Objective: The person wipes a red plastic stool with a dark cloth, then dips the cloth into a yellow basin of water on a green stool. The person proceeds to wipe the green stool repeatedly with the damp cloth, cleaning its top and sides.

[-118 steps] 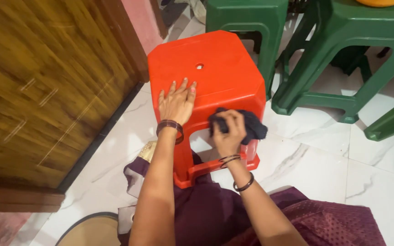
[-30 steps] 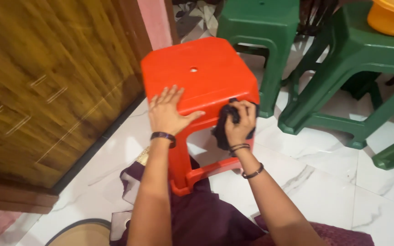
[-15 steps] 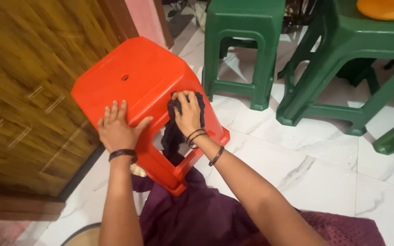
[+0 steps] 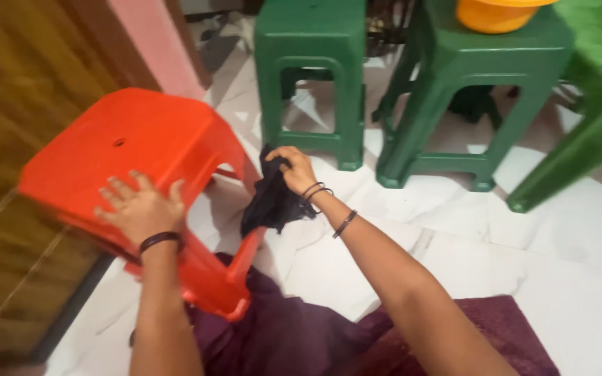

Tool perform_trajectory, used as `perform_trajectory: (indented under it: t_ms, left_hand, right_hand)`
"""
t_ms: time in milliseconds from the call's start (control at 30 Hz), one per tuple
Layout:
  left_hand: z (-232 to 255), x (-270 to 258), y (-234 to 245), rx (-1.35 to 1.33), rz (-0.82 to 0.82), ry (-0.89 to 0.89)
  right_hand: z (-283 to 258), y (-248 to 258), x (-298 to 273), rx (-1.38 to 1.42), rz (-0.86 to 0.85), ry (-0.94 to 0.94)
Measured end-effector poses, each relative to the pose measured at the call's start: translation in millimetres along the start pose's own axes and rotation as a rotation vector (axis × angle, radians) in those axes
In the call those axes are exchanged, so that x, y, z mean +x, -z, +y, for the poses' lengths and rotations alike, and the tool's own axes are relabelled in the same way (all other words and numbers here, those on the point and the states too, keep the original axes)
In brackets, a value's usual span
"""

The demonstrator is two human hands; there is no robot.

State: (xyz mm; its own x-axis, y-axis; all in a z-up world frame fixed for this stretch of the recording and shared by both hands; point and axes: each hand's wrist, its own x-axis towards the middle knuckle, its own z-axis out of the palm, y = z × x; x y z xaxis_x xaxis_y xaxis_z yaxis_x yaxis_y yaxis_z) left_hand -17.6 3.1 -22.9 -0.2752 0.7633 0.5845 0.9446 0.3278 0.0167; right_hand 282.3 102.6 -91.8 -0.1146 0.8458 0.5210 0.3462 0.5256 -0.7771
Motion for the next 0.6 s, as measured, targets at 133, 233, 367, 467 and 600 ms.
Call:
perform_trajectory:
  t_ms: [133,233,367,467,600]
  left_hand:
    - [-9.4,1.5,-11.7,0.016,0.037,-0.028]
    - [-12.8,4.4,-12.4,-0.001,0.013,-0.034]
    - [-27.4,5.5,-36.6,0.074,0.044,-0.041]
    - [-40.6,7.9,-51.9,0.104,0.054,-0.060]
    - [-20.7,1.3,-4.2,0.123,-0.043,-0.033]
  right_hand:
    - [44.3,102.8,-8.8,-0.164,0.080,-0.100]
    - [64.0,195.4,-17.4,-0.201,0.146,-0.158]
    - [110.1,300.3,-27.3,-0.201,0.346,-0.210]
    - [169.8,362.8,-36.8,-0.084,0.519,-0.231]
    - [238.5,425.4,-50.6,0.301,0.723,-0.448]
